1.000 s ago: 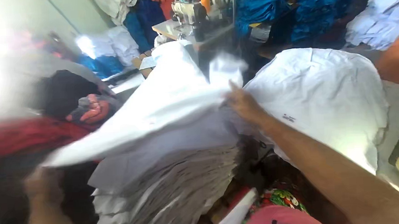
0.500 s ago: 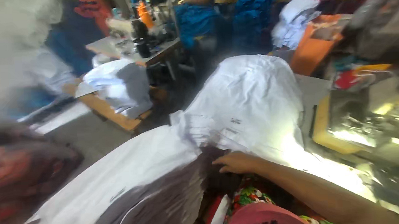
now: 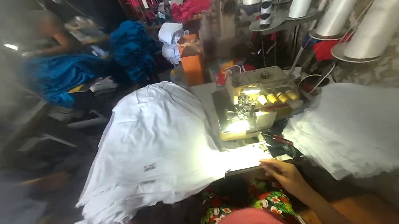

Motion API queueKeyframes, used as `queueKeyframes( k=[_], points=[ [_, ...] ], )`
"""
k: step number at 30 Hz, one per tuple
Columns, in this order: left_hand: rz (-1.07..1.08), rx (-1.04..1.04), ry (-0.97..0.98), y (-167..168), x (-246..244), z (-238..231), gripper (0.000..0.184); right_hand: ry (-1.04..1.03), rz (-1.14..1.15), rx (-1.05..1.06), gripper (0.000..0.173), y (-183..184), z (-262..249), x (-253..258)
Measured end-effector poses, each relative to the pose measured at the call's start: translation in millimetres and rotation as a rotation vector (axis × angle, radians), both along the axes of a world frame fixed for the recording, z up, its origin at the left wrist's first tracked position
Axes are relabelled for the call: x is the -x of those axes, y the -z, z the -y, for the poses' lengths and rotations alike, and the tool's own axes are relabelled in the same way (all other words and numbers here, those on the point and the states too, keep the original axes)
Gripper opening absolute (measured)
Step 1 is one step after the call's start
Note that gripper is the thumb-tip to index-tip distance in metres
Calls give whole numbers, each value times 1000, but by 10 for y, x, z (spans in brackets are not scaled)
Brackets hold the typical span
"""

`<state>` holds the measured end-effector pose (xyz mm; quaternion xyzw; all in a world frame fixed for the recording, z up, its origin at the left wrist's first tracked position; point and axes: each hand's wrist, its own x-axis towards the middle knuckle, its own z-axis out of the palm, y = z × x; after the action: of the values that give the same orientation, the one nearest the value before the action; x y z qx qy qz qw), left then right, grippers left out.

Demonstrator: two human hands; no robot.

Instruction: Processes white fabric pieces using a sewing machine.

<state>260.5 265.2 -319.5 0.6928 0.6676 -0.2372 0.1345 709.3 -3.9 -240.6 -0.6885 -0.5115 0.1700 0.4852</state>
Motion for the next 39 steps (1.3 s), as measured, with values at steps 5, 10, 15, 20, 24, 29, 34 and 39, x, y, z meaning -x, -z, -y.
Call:
queueKeyframes(
  k=[5,10,15,20,24,29,34,39],
  points=[
    [550,371,43,-14,-877,822,41,170,157,-164,24,18,-345,-299],
    [1023,698,311,-443,-1667,1122,42,440,751,-273,20,-15,-951,-712],
    [1330,195,622,-1555,-2271,882,29,478,837,-241,25,116,-1292,-791],
    [1167,-226,703,-1668,-3155,70,31,504,596,-331,20,-221,-967,-620],
    [1077,-171,509,-1496,-3869,-323,42,429,641,-197,26,-855,-224,-885],
    [849,-237,448,-1284,-4181,-270,49,379,850,313,31,-1643,214,-1786],
    [749,-336,467,-1296,-4180,-210,44,216,693,785,37,-1591,-383,-2686],
    [692,-342,469,-1232,-4202,-248,47,8,632,936,41,-1130,-889,-3050]
  ],
)
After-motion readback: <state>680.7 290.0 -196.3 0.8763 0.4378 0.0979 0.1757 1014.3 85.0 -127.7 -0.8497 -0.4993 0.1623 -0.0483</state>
